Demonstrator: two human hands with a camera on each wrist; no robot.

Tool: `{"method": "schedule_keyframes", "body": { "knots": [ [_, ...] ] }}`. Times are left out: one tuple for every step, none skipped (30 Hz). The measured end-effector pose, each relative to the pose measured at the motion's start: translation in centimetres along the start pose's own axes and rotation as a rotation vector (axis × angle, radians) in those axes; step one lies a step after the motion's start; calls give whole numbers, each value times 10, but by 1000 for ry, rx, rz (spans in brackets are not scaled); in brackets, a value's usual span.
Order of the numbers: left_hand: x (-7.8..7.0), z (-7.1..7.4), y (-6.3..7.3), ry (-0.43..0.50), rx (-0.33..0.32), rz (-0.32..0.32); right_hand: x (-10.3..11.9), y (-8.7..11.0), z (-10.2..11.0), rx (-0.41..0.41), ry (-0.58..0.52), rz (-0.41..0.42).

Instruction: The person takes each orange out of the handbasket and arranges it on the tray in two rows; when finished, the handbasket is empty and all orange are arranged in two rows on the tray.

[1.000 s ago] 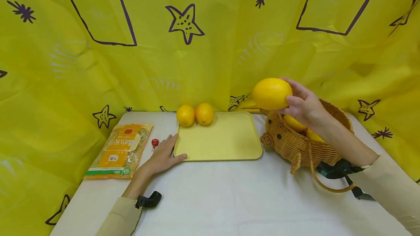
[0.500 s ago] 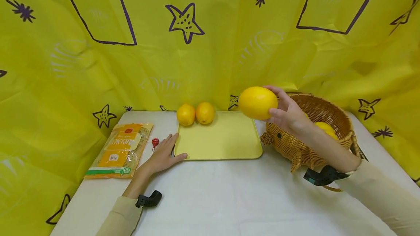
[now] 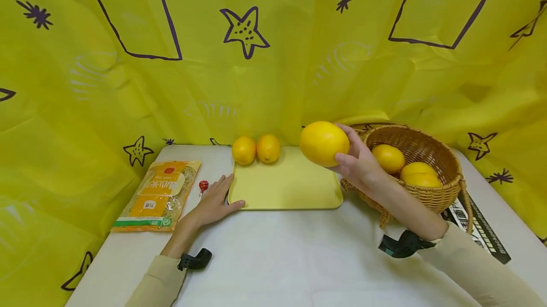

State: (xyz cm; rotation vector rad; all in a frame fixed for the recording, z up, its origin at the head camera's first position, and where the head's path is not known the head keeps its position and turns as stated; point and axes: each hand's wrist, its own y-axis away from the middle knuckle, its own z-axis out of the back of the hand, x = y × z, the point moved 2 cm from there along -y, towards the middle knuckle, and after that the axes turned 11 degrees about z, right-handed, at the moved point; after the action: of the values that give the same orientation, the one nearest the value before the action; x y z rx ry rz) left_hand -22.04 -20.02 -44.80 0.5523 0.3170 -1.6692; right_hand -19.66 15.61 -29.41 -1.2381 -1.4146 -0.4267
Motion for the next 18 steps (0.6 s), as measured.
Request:
{"method": "schedule_keyframes", "body": {
  "knots": [
    [0,0,0,2,0,1,0,0,-2,4,-15,0],
    [-1,0,0,0,0,2,-1,1,-4,7,-26,0],
    [-1,0,0,-2,-4,-2,-1,2,-6,8,-41,-1],
    [-1,0,1,-1,-1,-1,-1,3,-8,10,-58,-2],
    [-2,0,1,-1,1,0,-1,5,-9,12,-73,-2],
    [-2,0,1,-3,2,0,-2,6,-10,15,-81,-2],
    [-2,0,1,-2,2,-1,-2,7,-11,17,-84,0],
    [-2,0,1,-2,1,-3,-2,9,-12,24,-91,1],
    [-2,0,1,-1,-3,-6,-3,10,-13,32,-94,3],
    [-2,0,1,2,-1,-2,-3,11,-14,40,-99,4],
    [-2,0,1,3,-5,-2,-4,12,-14,47,-103,7],
    [-1,0,1,4,-9,-2,-5,12,-15,53,-108,8],
    [-2,0,1,7,-10,-2,-5,12,-15,57,-117,8],
    [-1,1,1,5,-12,-4,-6,13,-16,61,-129,8],
    [-1,0,1,3,-12,-5,-7,13,-17,62,-138,8],
    [-1,1,1,1,-10,-4,-7,13,-18,61,-148,8],
    [-2,1,1,1,-9,-5,-8,13,-19,62,-159,10],
    [-2,1,1,1,-8,-5,-8,13,-20,63,-167,10]
  ]
}}
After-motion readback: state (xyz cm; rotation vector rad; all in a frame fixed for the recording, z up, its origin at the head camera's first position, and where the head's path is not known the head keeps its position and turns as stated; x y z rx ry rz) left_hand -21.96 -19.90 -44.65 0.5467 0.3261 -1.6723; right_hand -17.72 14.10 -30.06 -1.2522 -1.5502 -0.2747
